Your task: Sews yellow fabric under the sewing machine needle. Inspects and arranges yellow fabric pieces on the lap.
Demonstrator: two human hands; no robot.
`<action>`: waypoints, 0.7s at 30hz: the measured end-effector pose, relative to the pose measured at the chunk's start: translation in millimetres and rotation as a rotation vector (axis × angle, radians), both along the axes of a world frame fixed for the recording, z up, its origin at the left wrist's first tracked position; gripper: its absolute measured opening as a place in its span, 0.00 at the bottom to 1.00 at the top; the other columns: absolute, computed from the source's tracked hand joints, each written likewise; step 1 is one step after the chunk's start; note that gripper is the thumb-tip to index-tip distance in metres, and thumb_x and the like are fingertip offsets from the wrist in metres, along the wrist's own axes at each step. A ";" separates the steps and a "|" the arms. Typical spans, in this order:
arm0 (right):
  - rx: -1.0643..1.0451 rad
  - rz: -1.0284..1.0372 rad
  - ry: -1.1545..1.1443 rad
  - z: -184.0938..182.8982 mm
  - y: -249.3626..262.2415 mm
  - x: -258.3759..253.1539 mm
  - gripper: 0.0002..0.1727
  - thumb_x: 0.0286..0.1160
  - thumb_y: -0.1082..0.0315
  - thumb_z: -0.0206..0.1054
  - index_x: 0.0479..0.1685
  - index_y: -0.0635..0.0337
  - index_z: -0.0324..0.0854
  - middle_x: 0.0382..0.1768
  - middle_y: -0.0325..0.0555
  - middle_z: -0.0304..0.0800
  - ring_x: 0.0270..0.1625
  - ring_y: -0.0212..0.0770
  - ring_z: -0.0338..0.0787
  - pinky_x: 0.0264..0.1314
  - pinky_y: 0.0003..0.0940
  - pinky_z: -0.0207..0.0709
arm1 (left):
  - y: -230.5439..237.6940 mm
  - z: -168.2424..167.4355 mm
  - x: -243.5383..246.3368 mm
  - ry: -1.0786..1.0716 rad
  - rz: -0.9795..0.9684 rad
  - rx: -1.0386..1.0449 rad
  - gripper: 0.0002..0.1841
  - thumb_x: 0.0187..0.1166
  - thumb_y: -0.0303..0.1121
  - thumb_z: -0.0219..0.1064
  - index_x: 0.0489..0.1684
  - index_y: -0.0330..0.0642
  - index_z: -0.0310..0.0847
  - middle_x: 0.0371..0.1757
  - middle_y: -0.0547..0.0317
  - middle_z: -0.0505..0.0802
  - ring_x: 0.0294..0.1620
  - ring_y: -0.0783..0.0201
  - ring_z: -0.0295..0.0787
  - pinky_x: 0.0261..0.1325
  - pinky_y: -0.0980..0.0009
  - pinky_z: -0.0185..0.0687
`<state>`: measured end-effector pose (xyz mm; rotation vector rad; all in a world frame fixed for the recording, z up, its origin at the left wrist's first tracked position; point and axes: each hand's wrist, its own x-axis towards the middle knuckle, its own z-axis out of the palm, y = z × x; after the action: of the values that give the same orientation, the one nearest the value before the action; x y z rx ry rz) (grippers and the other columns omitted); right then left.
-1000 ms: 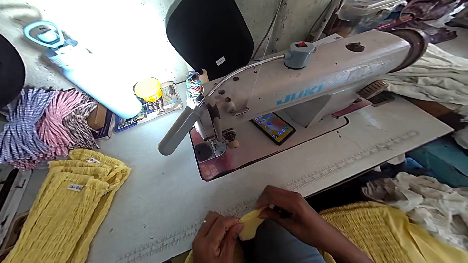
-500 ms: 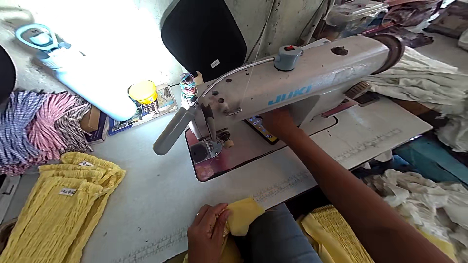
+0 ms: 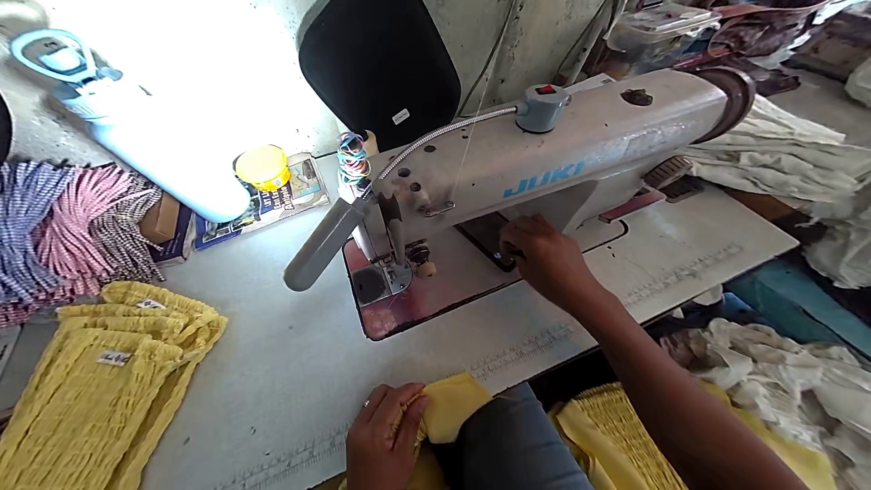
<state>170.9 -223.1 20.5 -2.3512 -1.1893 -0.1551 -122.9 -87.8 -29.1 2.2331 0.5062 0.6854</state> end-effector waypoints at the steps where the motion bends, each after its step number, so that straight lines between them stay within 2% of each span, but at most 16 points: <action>1: 0.009 0.028 0.068 -1.8 -5.7 -11.2 0.09 0.69 0.85 0.66 0.42 0.67 0.89 0.47 0.60 0.91 0.52 0.63 0.91 0.48 0.61 0.85 | 0.0 0.8 -0.1 0.001 -0.001 -0.007 0.12 0.77 0.40 0.71 0.41 0.41 0.95 0.31 0.61 0.91 0.35 0.79 0.86 0.43 0.88 0.79; 3: 0.014 0.109 0.194 -6.2 -15.0 -38.4 0.14 0.77 0.81 0.60 0.53 0.66 0.88 0.50 0.60 0.91 0.50 0.58 0.92 0.51 0.56 0.86 | 0.1 1.2 -0.8 0.001 -0.005 -0.020 0.12 0.77 0.39 0.71 0.41 0.40 0.95 0.32 0.61 0.91 0.36 0.79 0.86 0.44 0.87 0.80; 6: 0.086 0.209 0.262 -20.0 -21.2 -76.0 0.13 0.83 0.73 0.60 0.57 0.60 0.89 0.49 0.53 0.93 0.45 0.49 0.94 0.48 0.46 0.89 | -0.1 1.8 -0.5 0.009 -0.005 -0.034 0.12 0.77 0.39 0.71 0.41 0.40 0.95 0.32 0.60 0.92 0.36 0.79 0.87 0.44 0.86 0.80; 10: 0.182 0.389 0.417 -31.9 -23.7 -104.6 0.14 0.82 0.60 0.67 0.57 0.56 0.90 0.47 0.46 0.94 0.43 0.40 0.92 0.46 0.35 0.87 | 0.6 1.9 -1.7 -0.025 -0.038 -0.074 0.10 0.77 0.38 0.73 0.41 0.41 0.95 0.33 0.61 0.92 0.37 0.80 0.86 0.46 0.88 0.80; 12: 0.188 0.471 0.447 -34.1 -21.2 -113.7 0.17 0.75 0.56 0.73 0.56 0.55 0.91 0.48 0.45 0.94 0.45 0.41 0.91 0.46 0.34 0.86 | 0.7 3.0 -3.2 -0.050 -0.071 -0.103 0.09 0.76 0.36 0.73 0.42 0.40 0.95 0.34 0.60 0.92 0.39 0.80 0.86 0.47 0.88 0.80; 13: 0.184 0.485 0.440 -34.8 -19.5 -114.5 0.16 0.74 0.57 0.74 0.55 0.55 0.91 0.48 0.45 0.94 0.45 0.41 0.91 0.46 0.34 0.86 | 0.4 3.5 -4.1 -0.058 -0.081 -0.112 0.09 0.76 0.35 0.74 0.42 0.39 0.95 0.34 0.60 0.92 0.39 0.80 0.86 0.47 0.88 0.80; 15: 0.173 0.420 0.382 -31.8 -13.9 -102.9 0.12 0.75 0.67 0.72 0.53 0.58 0.91 0.46 0.48 0.94 0.43 0.44 0.93 0.45 0.40 0.88 | 0.6 4.2 -5.4 -0.063 -0.086 -0.123 0.09 0.76 0.33 0.74 0.42 0.38 0.95 0.34 0.60 0.92 0.38 0.80 0.86 0.47 0.89 0.80; 17: 0.126 0.249 0.252 -23.4 -0.1 -71.6 0.12 0.75 0.75 0.66 0.52 0.63 0.91 0.46 0.54 0.94 0.45 0.52 0.94 0.48 0.49 0.89 | 1.0 2.8 -5.4 -0.067 -0.081 -0.125 0.09 0.76 0.33 0.74 0.42 0.38 0.95 0.34 0.60 0.91 0.38 0.81 0.86 0.46 0.89 0.80; 19: 0.019 0.081 0.185 -13.5 21.2 -29.6 0.15 0.76 0.78 0.64 0.57 0.65 0.90 0.53 0.63 0.91 0.53 0.62 0.92 0.54 0.60 0.85 | 1.1 0.8 -4.3 -0.060 -0.071 -0.101 0.09 0.76 0.35 0.73 0.42 0.39 0.95 0.33 0.61 0.91 0.38 0.81 0.86 0.45 0.89 0.80; 21: -0.094 -0.062 0.132 -5.6 45.2 5.4 0.17 0.76 0.78 0.67 0.64 0.64 0.88 0.62 0.70 0.86 0.64 0.71 0.86 0.57 0.68 0.81 | 1.4 -0.5 -2.6 -0.051 -0.062 -0.066 0.10 0.76 0.36 0.73 0.41 0.40 0.95 0.32 0.61 0.91 0.36 0.81 0.86 0.44 0.89 0.80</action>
<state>176.2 -178.0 15.0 -2.4398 -1.0827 0.0363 -125.5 -86.5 -29.6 2.1548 0.4263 0.6825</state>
